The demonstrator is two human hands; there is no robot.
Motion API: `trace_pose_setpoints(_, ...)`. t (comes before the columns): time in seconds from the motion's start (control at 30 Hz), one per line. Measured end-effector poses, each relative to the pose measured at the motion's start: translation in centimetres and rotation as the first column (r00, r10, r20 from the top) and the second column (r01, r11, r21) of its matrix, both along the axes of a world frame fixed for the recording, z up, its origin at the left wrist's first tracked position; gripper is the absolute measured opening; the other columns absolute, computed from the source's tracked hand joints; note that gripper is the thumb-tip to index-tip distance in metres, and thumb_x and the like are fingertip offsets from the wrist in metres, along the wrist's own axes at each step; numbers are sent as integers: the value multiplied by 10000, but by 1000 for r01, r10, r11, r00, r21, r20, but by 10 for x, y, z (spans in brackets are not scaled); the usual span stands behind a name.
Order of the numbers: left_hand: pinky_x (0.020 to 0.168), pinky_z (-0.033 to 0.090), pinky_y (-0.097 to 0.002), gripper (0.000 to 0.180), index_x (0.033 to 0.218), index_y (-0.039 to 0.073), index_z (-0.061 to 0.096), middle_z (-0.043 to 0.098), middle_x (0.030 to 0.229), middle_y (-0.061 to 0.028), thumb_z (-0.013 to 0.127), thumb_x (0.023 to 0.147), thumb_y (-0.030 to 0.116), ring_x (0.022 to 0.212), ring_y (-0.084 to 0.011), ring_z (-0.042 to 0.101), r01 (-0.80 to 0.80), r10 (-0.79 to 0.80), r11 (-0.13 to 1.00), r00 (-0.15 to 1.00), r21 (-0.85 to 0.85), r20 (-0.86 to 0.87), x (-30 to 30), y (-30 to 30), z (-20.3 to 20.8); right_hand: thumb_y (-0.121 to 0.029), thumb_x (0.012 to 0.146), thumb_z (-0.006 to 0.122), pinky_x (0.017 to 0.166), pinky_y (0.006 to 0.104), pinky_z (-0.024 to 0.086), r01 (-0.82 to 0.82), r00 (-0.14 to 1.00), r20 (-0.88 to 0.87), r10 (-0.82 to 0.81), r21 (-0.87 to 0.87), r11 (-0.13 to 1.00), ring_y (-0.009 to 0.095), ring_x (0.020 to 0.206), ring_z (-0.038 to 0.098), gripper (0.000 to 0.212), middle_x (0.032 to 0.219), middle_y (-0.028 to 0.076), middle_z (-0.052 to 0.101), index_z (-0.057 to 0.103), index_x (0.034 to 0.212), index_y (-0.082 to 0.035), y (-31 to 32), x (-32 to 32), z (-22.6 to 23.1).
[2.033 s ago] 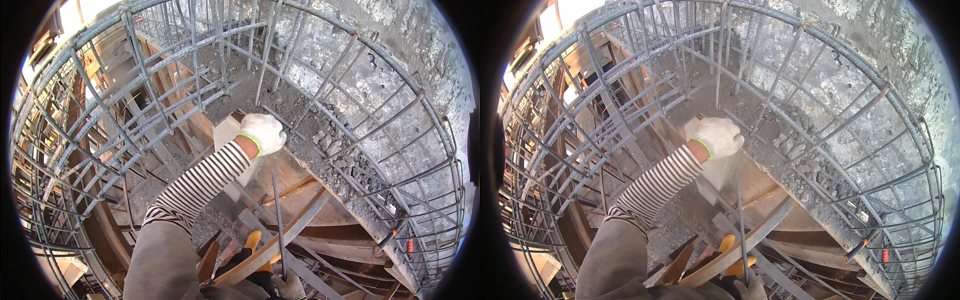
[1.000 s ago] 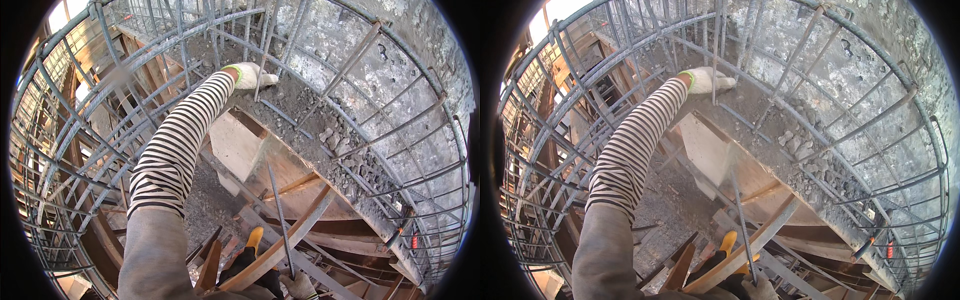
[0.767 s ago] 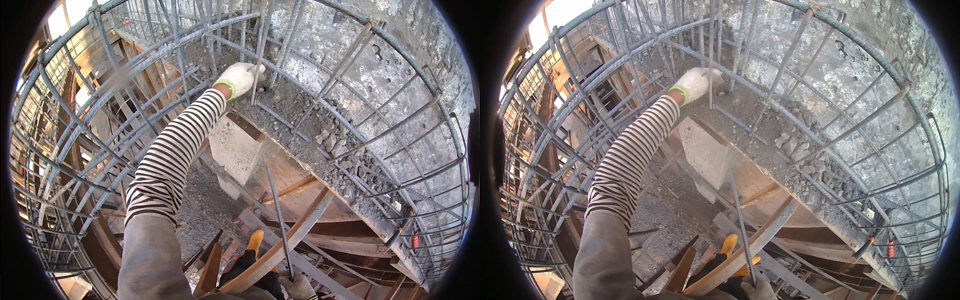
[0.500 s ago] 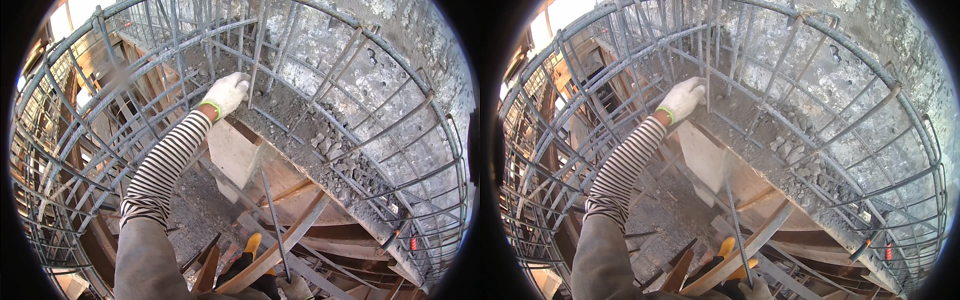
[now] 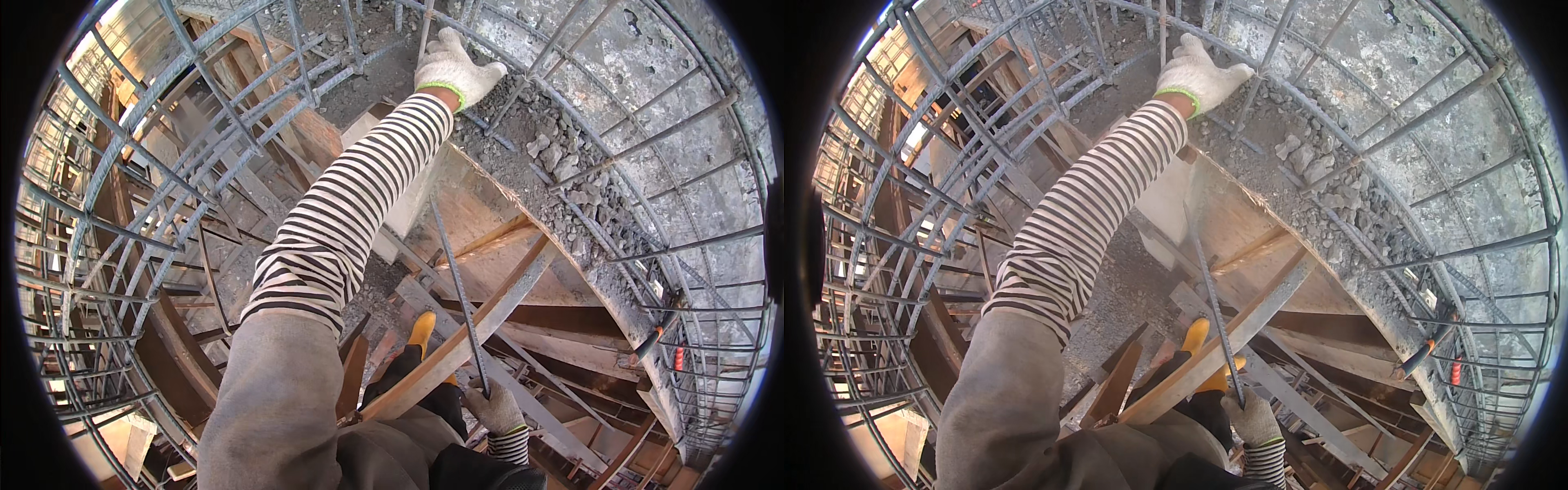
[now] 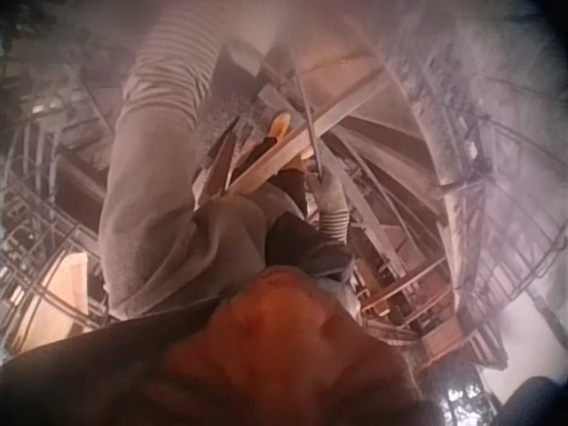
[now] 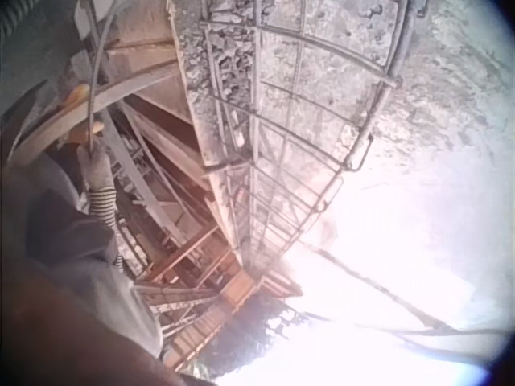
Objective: The person uses a hammer to strike a metal rebar peg into a concrete and steel structure.
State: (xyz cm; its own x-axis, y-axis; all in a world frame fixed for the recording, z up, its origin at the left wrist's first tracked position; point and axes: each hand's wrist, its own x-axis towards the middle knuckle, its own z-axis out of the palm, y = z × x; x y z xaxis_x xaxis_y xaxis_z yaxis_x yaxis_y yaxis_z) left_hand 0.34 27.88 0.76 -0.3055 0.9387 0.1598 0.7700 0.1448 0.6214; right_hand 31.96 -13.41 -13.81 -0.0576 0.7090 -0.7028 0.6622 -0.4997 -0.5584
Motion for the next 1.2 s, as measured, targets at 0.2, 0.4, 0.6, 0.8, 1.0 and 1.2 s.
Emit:
trace_pose_setpoints(0.2,1135,441,-449,846,1449,-56,477,567,1437,-315,685,882,537,1329,-425,578,165,-207,973,935,163,287,-26,8,5,-248,927,695,826,439,542,-44,999,3,44,100,994,355,892,709,312,898,205,705,667,1098,11,2,-8,8)
trace_pose_setpoints(0.4,1123,440,-441,833,1486,-101,337,571,1386,-363,641,961,469,1320,-441,571,77,-72,988,996,-133,43,-16,-7,26,-272,958,672,772,378,535,-100,994,-21,106,192,976,243,791,684,324,834,120,700,686,1103,17,8,-5,-2)
trace_pose_setpoints(0.6,1057,476,-482,373,1196,130,643,593,1271,-152,582,971,421,1221,-360,575,424,-385,902,876,81,-292,-1,-108,-60,-194,902,702,739,444,514,-44,999,-9,47,184,982,329,779,655,233,807,180,639,646,1006,6,6,-12,5)
trace_pose_setpoints(0.8,1016,471,-496,275,1111,108,642,608,1213,-147,698,920,298,1195,-354,566,386,-371,864,922,323,-109,-3,-134,-86,-271,947,705,803,383,567,-84,996,52,75,217,972,251,858,738,328,853,164,736,691,1070,33,-1,-13,9)
trace_pose_setpoints(1.0,1235,273,-534,713,1443,25,493,487,1489,-231,587,966,546,1436,-426,396,294,-146,885,912,361,-383,9,-53,-52,-230,952,699,682,355,571,33,999,-36,-30,90,995,194,744,702,304,813,121,707,673,1056,55,0,-7,-4)
trace_pose_setpoints(1.2,1133,408,-525,876,1506,25,437,484,1501,-215,567,939,681,1404,-380,462,180,-270,948,894,-264,-359,-12,-120,-27,-216,935,709,664,347,596,-68,997,57,58,191,979,208,693,722,313,796,151,717,664,1025,80,7,-15,10)
